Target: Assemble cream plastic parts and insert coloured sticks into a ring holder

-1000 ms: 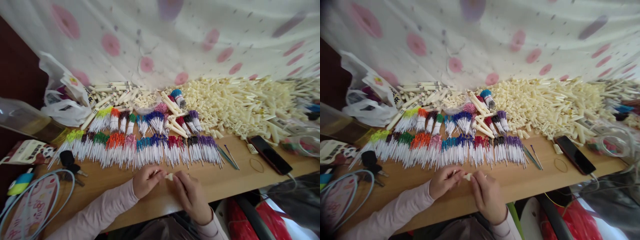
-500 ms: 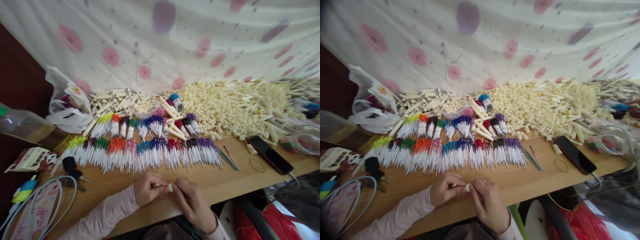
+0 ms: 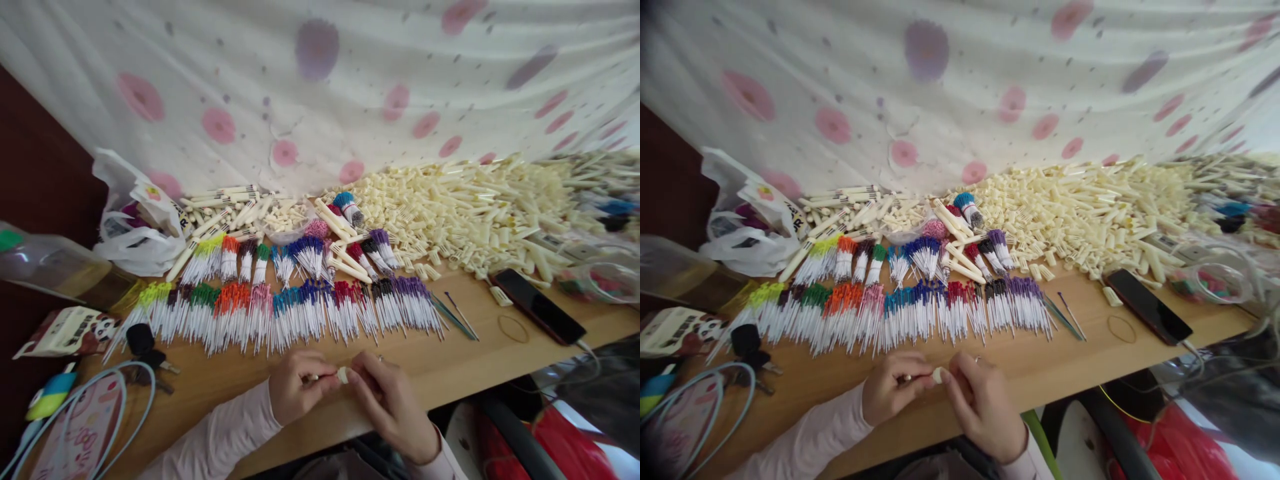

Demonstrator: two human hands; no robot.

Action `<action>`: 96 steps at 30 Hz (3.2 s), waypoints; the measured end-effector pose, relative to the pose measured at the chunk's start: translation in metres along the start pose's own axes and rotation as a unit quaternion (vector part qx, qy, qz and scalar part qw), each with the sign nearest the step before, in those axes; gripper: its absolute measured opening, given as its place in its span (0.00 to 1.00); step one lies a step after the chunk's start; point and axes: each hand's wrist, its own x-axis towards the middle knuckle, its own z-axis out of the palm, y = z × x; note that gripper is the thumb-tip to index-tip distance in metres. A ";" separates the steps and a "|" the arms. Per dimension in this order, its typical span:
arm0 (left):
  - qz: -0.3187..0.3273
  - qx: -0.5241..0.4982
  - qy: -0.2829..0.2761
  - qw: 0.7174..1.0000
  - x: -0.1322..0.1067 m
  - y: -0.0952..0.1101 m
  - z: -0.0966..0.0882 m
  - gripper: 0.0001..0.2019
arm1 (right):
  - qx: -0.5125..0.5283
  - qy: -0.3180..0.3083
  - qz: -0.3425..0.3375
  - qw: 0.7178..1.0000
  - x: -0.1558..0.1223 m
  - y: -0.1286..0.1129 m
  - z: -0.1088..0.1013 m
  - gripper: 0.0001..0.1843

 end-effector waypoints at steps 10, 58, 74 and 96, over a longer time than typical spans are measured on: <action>-0.112 -0.167 -0.060 0.978 0.002 -0.007 -0.001 0.18 | -0.069 -0.033 -0.069 0.995 -0.007 -0.001 0.005 0.14; 0.212 0.280 0.156 0.923 -0.006 0.001 0.009 0.12 | 0.219 -0.012 0.179 0.959 0.004 -0.004 0.021 0.22; 0.073 0.370 0.438 0.816 0.129 0.016 -0.147 0.09 | 0.702 -0.060 0.167 0.689 0.009 0.040 0.003 0.20; -0.231 -0.258 0.131 0.929 0.017 0.002 0.008 0.22 | 0.633 -0.038 0.110 0.765 0.007 0.032 0.004 0.21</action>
